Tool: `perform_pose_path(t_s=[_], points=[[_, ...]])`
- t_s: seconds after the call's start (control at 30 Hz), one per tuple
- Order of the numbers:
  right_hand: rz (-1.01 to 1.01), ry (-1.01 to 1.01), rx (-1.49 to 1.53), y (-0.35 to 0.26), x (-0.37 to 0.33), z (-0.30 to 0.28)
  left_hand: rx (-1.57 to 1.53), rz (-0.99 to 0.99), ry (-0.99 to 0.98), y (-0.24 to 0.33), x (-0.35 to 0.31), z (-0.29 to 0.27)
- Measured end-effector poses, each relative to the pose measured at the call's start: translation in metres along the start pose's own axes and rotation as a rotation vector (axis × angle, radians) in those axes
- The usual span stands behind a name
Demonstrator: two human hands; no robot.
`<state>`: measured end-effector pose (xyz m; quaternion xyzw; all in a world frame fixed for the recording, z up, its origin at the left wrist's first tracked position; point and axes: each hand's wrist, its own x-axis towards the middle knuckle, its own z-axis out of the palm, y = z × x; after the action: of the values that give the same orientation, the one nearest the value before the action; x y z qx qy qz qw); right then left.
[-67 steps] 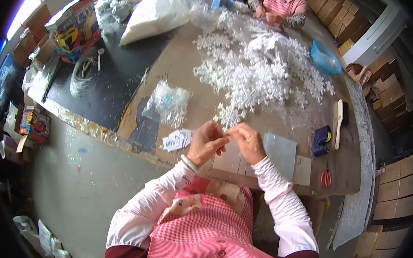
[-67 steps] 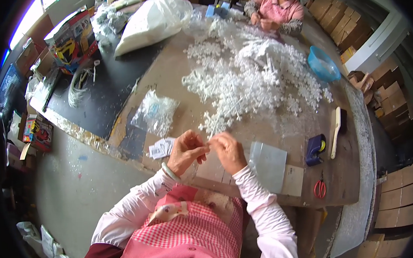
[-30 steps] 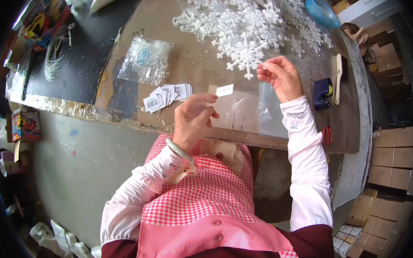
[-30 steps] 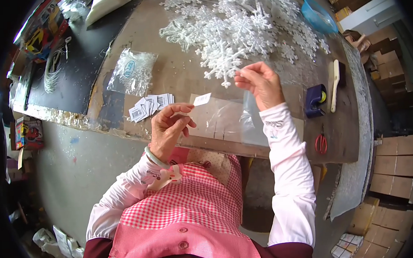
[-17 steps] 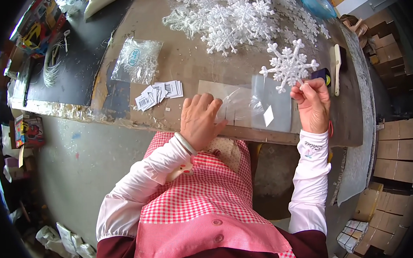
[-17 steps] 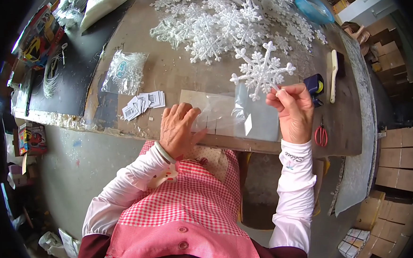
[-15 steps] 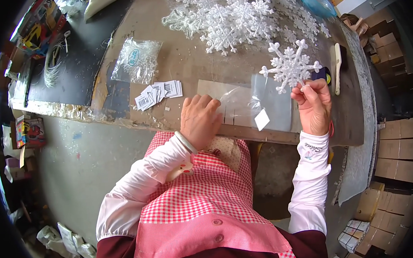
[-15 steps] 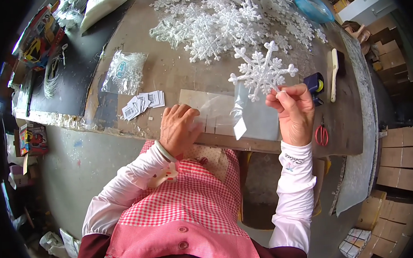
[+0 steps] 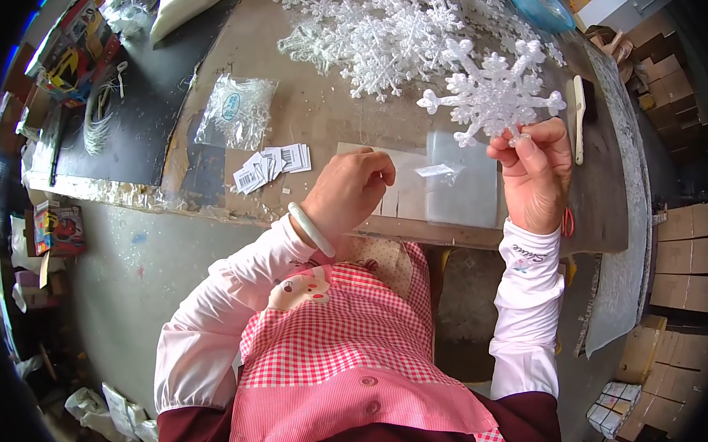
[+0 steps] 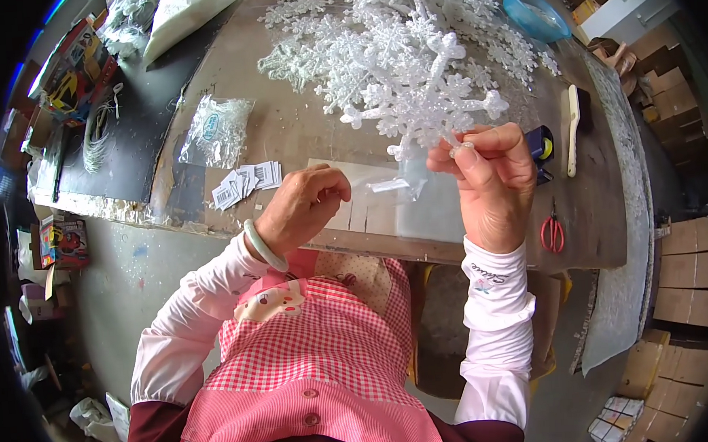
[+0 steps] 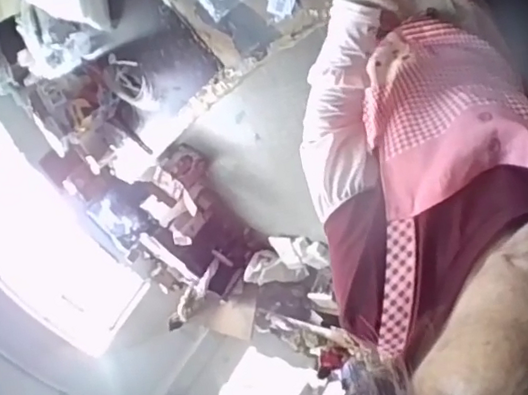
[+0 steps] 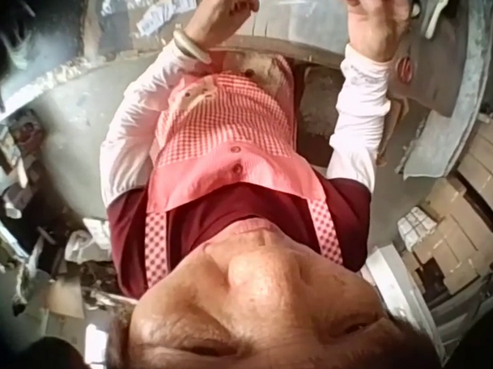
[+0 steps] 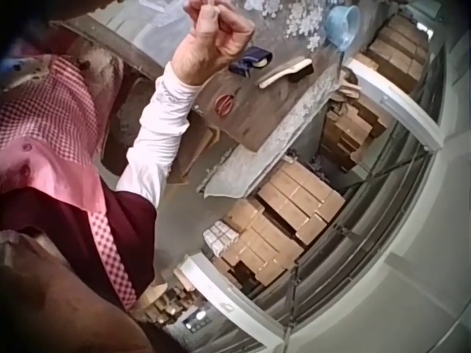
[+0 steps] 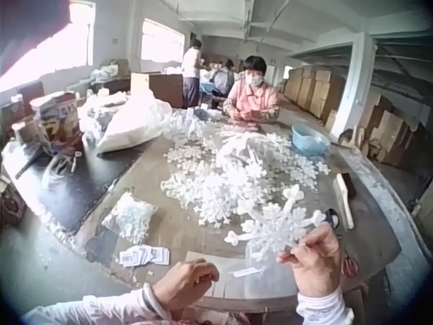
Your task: Packaging plastic snowflake decorations into bags and applying labels.
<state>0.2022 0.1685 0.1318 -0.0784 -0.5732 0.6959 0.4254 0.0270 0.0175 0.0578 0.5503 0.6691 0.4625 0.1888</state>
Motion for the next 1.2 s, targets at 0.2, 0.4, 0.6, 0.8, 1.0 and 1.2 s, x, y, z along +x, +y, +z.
perform_pose_path(t_s=[0.2,0.4,0.6,0.8,1.0,1.2], points=[[-0.027,-0.031,0.028,0.000,-0.004,0.001,-0.058,-0.032,-0.062,0.009,0.004,-0.006],[0.024,-0.047,0.013,0.020,-0.013,-0.010,-0.244,-0.205,-0.165,0.010,0.004,-0.011],[0.011,-0.033,0.043,0.007,-0.004,-0.007,-0.081,-0.102,-0.152,0.003,-0.002,-0.003],[-0.017,-0.035,0.039,-0.005,0.004,0.004,-0.072,-0.073,-0.063,0.003,-0.004,0.005],[-0.018,-0.030,0.053,-0.003,0.003,0.005,-0.030,0.004,-0.007,-0.001,-0.002,0.009],[-0.015,-0.060,0.051,0.006,-0.006,0.000,-0.102,-0.137,-0.034,0.009,-0.002,0.003]])
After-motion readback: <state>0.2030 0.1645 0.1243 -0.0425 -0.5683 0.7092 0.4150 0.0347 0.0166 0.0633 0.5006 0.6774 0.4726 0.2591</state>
